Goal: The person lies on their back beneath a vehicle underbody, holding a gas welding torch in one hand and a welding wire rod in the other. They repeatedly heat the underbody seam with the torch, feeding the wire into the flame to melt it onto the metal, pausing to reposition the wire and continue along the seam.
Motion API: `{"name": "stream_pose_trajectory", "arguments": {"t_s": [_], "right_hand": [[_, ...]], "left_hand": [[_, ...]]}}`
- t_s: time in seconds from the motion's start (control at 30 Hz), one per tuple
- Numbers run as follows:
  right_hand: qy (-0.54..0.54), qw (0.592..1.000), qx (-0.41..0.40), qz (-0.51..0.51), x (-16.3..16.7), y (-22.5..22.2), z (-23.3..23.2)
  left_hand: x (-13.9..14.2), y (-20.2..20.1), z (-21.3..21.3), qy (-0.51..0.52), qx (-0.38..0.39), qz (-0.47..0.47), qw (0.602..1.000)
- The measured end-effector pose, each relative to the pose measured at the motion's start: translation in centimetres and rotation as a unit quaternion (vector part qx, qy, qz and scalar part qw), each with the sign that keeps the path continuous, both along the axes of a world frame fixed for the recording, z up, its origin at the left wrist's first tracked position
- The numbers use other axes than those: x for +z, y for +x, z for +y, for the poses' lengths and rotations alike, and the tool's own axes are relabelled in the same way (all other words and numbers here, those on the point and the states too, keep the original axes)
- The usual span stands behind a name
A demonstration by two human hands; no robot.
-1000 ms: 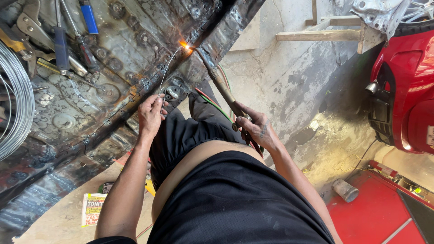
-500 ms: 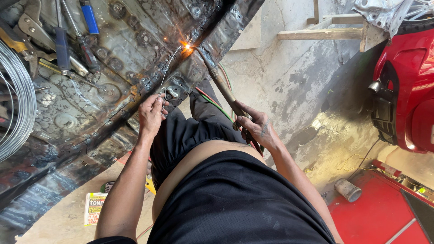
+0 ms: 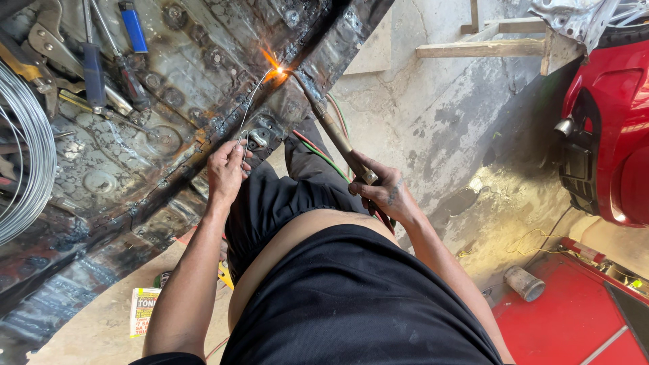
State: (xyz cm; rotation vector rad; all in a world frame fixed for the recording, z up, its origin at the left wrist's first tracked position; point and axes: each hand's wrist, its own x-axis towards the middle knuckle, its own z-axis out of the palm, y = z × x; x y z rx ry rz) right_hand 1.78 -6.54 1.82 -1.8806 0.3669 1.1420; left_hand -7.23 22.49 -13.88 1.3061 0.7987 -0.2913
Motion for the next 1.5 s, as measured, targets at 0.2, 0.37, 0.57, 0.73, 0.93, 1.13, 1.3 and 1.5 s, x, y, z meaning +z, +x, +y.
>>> {"name": "stream_pose_trajectory", "arguments": {"t_s": [0.2, 0.37, 0.57, 0.73, 0.93, 1.13, 1.3, 1.5], "right_hand": [[-0.005, 1.000, 0.001, -0.004, -0.06, -0.10, 0.00], [-0.007, 1.000, 0.004, -0.003, -0.18, -0.13, -0.10], [-0.008, 1.000, 0.009, -0.009, -0.16, -0.16, -0.24], [-0.001, 1.000, -0.002, -0.001, -0.16, -0.28, -0.29], [-0.006, 1.000, -0.004, -0.001, -0.19, -0.27, -0.31], [-0.001, 1.000, -0.008, -0.003, -0.15, -0.24, -0.21], [-0.004, 1.000, -0.010, -0.002, -0.21, -0.14, -0.19], [-0.003, 1.000, -0.010, 0.002, 0.06, 0.06, -0.13]], "left_hand": [[0.02, 0.09, 0.00, 0.000, 0.000, -0.001, 1.000], [0.04, 0.19, -0.11, 0.001, 0.000, 0.002, 1.000], [0.08, 0.16, -0.23, -0.001, 0.005, -0.003, 1.000], [0.06, 0.20, -0.18, -0.006, 0.005, 0.000, 1.000], [0.07, 0.13, -0.18, -0.003, 0.000, -0.002, 1.000], [0.15, 0.10, -0.12, 0.003, -0.001, -0.002, 1.000], [0.15, 0.23, -0.17, 0.010, -0.001, -0.004, 1.000], [0.03, 0.14, -0.22, 0.016, -0.001, -0.015, 1.000]]}}
